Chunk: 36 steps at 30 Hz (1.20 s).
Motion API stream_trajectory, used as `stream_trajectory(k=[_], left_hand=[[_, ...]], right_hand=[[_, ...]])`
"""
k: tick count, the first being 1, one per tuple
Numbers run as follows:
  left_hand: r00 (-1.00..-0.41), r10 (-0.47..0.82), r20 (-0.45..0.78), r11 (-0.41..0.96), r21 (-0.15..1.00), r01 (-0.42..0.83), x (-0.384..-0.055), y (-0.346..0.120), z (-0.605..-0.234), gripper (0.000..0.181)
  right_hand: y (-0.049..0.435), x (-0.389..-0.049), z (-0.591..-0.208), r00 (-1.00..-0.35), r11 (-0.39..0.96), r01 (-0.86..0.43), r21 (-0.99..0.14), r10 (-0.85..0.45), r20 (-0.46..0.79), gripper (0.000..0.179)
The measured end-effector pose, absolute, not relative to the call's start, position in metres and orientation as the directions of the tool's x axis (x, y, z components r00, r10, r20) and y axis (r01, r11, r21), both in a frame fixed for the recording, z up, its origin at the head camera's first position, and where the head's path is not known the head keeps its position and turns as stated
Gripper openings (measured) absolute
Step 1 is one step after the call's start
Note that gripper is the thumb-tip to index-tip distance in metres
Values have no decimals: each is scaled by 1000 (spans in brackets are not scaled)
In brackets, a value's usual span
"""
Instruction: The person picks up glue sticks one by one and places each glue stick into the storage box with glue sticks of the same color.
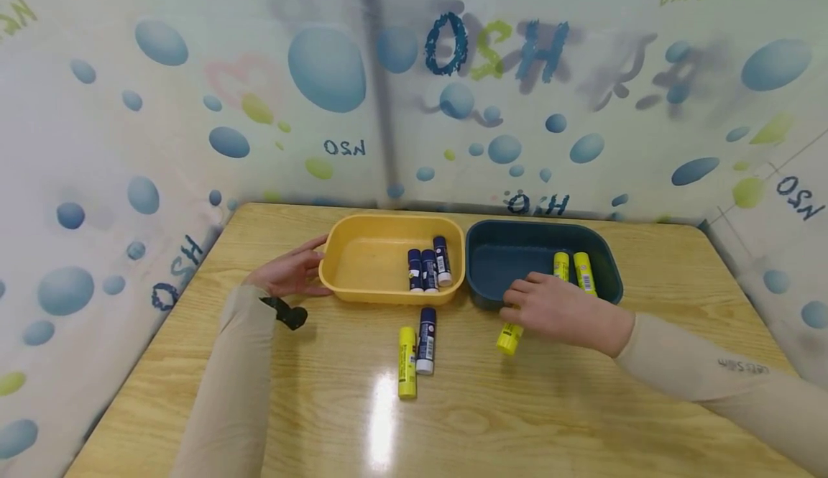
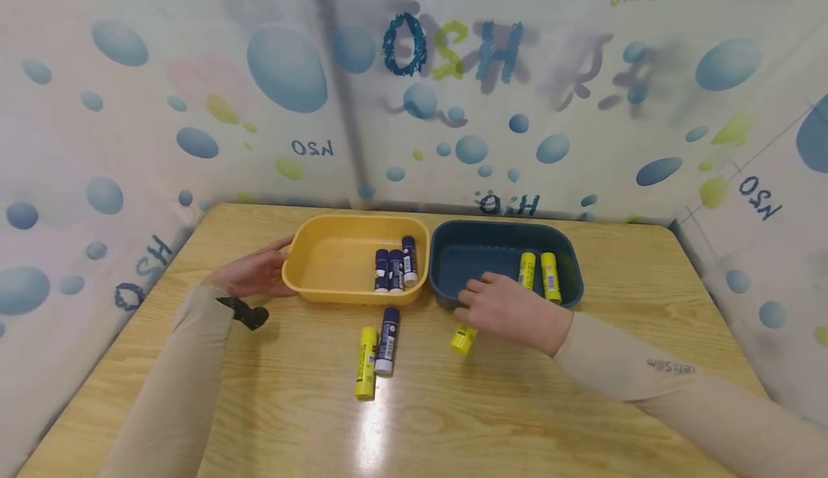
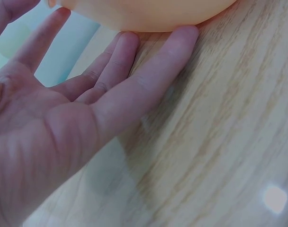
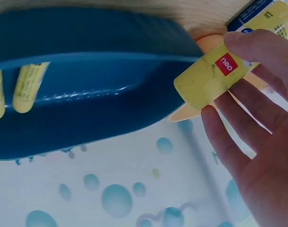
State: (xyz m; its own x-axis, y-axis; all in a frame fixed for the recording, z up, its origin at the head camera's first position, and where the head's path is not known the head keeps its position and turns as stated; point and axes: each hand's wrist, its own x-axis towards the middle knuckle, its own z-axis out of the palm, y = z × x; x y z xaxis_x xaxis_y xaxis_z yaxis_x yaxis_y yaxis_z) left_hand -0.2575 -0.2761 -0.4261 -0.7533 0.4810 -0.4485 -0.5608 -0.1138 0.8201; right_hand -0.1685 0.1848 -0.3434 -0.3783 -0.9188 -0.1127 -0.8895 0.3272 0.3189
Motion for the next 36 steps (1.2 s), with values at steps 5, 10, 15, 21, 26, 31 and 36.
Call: stream_trajectory(k=[5,10,15,21,26,31,36], left_hand=[[-762,471,-444,-116,825,-552,-264,-278,-433,58],[-766,468,-442,-112,830,-547,-265,-277,-432,58],[-763,473,-440,-119,826,-550,-266,-277,-432,58],[-761,478,-439,-101,833,-544,-266,-279,-434,57],[-761,474,-444,-94,833,-545,-267,-282,-437,58],[-760,475,-445,-88,835,-544,-266,-282,-439,57],[-754,486,-442,-64,843,-535,-263,-281,-440,57]], right_hand=[[193,-180,-340,-410,379,-895,236,-907,-98,26],[201,-191,-339,-412,389,-891,235,-909,-57,23],[210,-203,-338,-410,394,-881,263,-912,-7,23],[222,-219,-340,-469,449,-856,255,-883,-22,22],[231,-232,-344,-545,517,-826,224,-834,-84,22],[235,-242,-352,-594,565,-801,198,-792,-143,23],[237,-249,-365,-587,554,-808,202,-784,-201,22]])
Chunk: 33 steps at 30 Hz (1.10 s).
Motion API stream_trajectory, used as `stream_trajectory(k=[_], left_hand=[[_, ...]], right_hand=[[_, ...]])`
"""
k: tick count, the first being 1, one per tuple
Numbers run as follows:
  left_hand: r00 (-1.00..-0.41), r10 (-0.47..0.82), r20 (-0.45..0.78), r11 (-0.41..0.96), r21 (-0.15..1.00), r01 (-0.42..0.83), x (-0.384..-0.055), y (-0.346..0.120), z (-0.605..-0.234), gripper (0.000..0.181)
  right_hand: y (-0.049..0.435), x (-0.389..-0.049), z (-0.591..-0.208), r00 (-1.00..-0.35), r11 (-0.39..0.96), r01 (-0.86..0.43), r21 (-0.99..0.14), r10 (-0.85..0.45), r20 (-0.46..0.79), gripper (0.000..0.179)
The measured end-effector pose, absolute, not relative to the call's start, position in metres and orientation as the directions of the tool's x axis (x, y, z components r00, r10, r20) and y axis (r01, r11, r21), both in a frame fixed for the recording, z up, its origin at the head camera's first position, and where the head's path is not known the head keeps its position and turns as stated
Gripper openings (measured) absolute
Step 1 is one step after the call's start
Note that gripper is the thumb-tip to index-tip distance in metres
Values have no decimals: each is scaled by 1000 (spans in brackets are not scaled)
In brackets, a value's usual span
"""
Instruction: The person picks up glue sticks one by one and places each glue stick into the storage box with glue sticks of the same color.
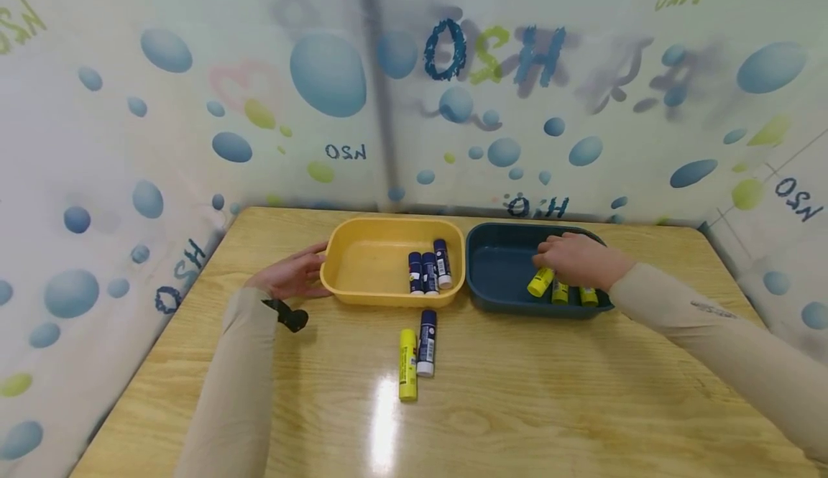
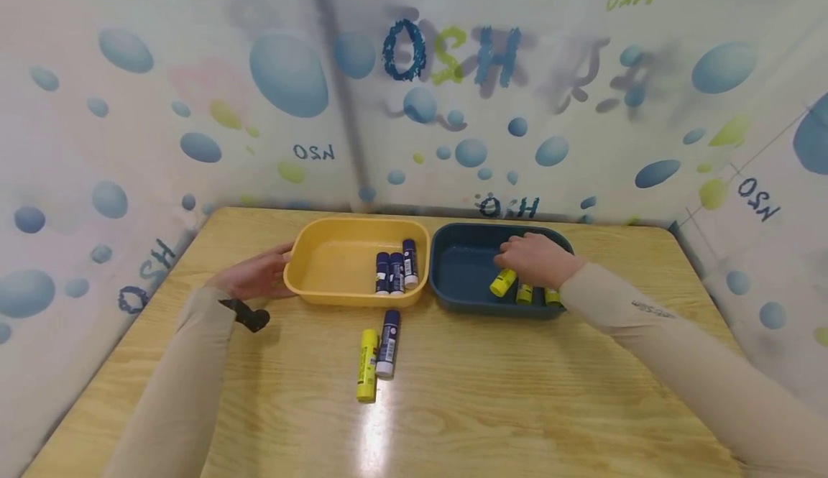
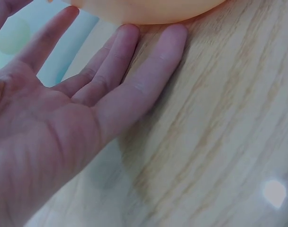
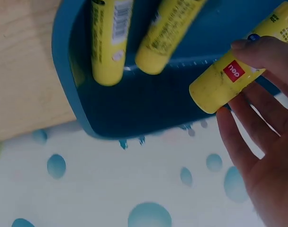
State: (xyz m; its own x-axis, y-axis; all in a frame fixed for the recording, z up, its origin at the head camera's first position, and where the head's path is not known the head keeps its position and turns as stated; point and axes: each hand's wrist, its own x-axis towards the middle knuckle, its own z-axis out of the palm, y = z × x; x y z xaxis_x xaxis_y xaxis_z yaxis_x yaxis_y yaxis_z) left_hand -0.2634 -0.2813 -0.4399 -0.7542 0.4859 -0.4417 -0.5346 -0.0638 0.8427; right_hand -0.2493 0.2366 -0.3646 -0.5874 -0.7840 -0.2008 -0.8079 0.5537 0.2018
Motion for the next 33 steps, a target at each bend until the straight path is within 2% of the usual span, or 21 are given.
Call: stream_trajectory(k=[5,12,24,33], left_hand=[[-750,496,-438,-67,841,-536,-263,-281,-441,57],[-740,499,-450,-64,833,-550,-264,-280,-442,59],[-743,494,-451,-77,829,-554,-264,-279,-440,57],[-746,496,-444,-64,838,-542,-263,-280,-441,57]], right_hand=[[237,-253,-383,-569,546,-822,161,-797,-204,20],[232,-256,-398,-565,557,-822,120,-769,-297,20],[228,-258,-396,-554,564,-823,60,-775,-305,21],[230,-256,-391,-568,601,-799,9,-750,-338,23]])
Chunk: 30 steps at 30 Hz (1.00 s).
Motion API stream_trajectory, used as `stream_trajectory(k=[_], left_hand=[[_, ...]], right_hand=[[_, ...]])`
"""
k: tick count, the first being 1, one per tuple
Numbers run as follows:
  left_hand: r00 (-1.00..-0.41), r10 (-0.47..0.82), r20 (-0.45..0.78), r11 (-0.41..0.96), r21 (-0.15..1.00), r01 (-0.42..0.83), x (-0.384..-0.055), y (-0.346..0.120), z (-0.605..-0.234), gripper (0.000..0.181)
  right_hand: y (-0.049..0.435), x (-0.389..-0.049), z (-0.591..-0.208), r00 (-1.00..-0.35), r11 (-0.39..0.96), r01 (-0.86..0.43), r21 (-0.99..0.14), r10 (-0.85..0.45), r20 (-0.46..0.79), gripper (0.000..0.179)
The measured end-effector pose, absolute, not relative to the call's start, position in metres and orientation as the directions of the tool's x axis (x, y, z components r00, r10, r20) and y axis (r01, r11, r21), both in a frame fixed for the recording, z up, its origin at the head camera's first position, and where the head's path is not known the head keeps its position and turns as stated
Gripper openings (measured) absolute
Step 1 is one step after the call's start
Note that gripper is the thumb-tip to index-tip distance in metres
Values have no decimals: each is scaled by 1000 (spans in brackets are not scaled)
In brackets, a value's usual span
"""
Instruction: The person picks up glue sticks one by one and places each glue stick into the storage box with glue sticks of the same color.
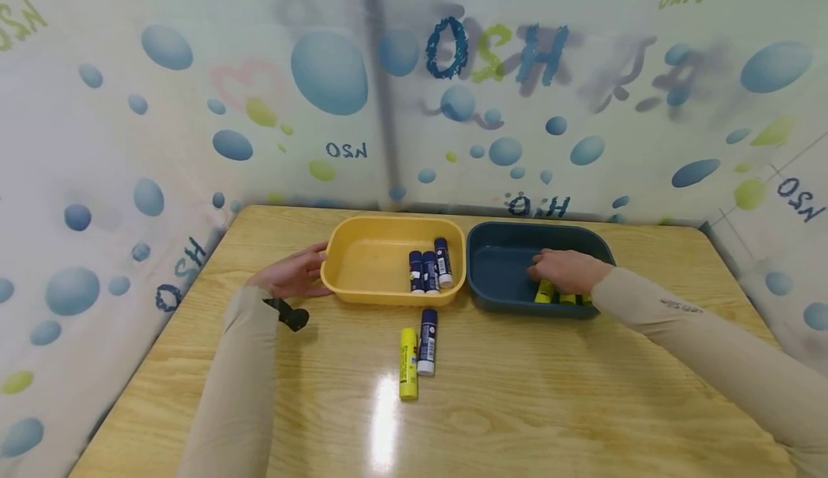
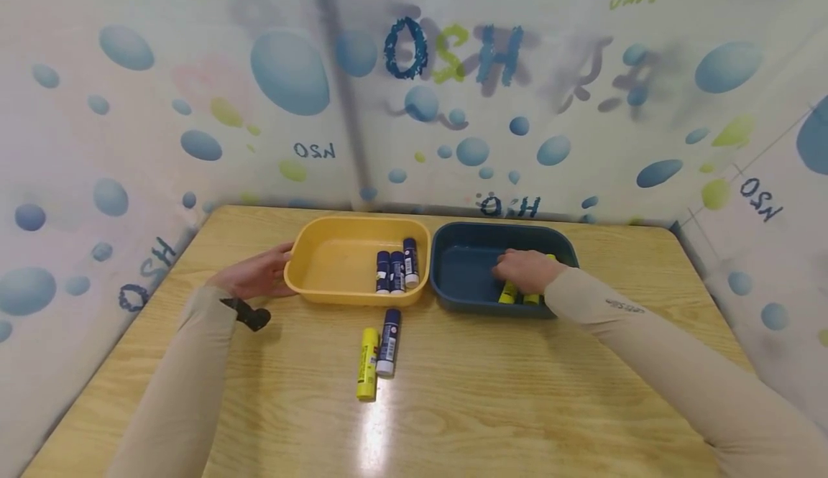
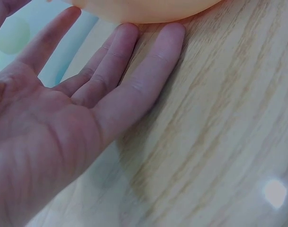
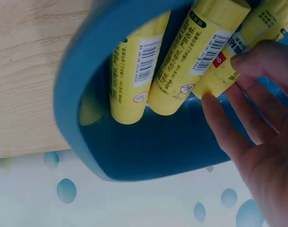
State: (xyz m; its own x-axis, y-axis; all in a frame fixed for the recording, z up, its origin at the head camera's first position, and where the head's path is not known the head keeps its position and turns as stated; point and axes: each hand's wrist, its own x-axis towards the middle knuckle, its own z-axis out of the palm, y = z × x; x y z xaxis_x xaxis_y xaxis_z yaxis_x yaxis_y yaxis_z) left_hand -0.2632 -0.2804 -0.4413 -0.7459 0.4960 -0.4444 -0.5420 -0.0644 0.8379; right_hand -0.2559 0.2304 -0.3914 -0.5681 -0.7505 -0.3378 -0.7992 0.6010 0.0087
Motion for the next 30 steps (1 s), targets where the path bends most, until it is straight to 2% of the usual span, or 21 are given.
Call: stream_trajectory(k=[6,11,17,25,30], left_hand=[[-751,486,-446,-63,839,-540,-262,-281,-443,58],[-755,483,-444,-67,841,-538,-261,-282,-442,57],[-752,492,-439,-70,841,-536,-261,-281,-441,58],[-748,499,-438,-73,838,-540,-261,-282,-443,58],[-750,490,-445,-80,834,-546,-262,-282,-442,58]], right_hand=[[230,-255,-386,-580,601,-798,44,-746,-326,23],[223,-250,-377,-567,566,-821,77,-790,-232,20],[209,-236,-362,-509,496,-859,130,-855,-99,21],[187,-217,-350,-454,441,-885,150,-889,-65,22],[174,-206,-344,-427,414,-894,174,-903,-44,16]])
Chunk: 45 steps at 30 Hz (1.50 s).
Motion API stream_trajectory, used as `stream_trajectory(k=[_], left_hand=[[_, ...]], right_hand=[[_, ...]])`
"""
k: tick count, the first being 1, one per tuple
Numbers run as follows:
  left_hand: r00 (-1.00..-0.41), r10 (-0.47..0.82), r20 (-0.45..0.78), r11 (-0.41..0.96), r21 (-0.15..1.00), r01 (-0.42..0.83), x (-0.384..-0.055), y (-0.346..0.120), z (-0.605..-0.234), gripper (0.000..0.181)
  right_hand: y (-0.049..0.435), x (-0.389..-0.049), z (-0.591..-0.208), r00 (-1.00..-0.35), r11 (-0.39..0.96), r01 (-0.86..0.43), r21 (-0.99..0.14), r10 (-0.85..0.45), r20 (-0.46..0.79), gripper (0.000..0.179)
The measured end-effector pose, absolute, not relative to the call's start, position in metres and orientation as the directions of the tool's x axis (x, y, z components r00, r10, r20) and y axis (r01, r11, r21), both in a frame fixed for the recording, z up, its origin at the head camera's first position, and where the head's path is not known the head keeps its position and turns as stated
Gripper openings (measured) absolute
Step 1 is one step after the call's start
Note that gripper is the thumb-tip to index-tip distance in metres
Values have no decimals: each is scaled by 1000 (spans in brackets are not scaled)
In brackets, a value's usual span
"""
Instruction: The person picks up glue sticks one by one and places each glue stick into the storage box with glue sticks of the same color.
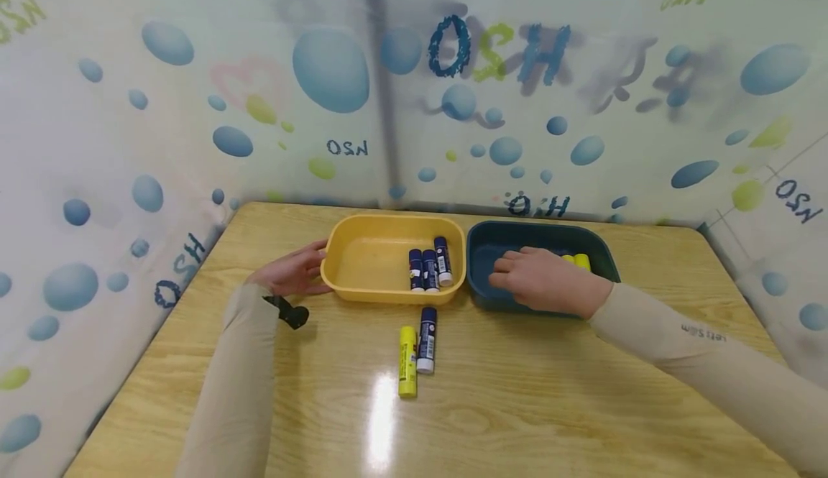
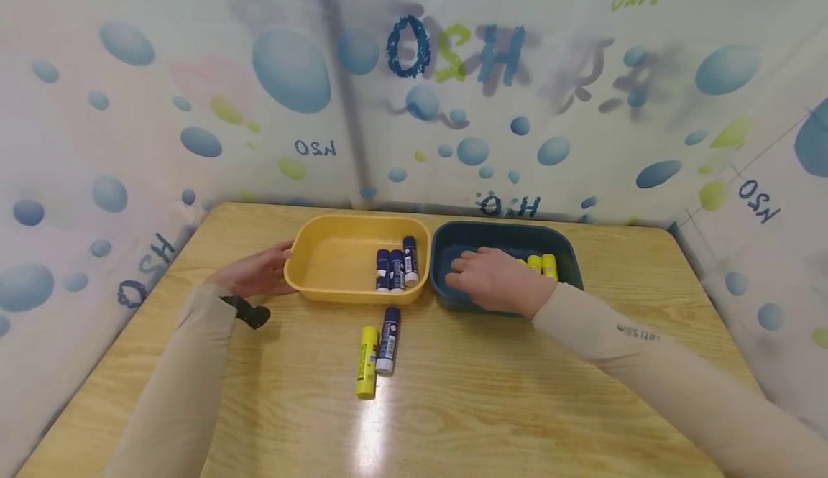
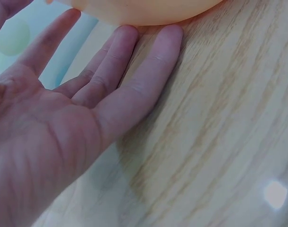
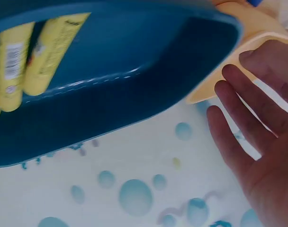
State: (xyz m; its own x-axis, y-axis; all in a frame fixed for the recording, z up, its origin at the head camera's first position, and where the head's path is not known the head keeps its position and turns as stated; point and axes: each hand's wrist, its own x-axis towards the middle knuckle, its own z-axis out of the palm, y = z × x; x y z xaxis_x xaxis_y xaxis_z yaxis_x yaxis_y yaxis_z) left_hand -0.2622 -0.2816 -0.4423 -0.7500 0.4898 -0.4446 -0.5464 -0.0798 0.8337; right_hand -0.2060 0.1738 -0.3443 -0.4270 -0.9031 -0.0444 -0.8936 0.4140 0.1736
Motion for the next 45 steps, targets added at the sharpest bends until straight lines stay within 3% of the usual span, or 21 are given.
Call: stream_trajectory(k=[14,26,34,45], left_hand=[[-756,487,-437,-85,838,-539,-261,-280,-440,58],[-755,490,-435,-75,842,-534,-261,-279,-438,58],[-751,489,-443,-62,841,-537,-257,-276,-430,60],[-756,484,-440,-50,849,-526,-258,-277,-433,59]], right_hand=[[138,-174,-359,-387,373,-921,111,-909,-156,17],[117,-167,-395,-349,351,-936,17,-924,-157,14],[105,-165,-402,-355,350,-935,61,-922,-152,18],[91,-168,-410,-269,243,-935,257,-961,-70,19]])
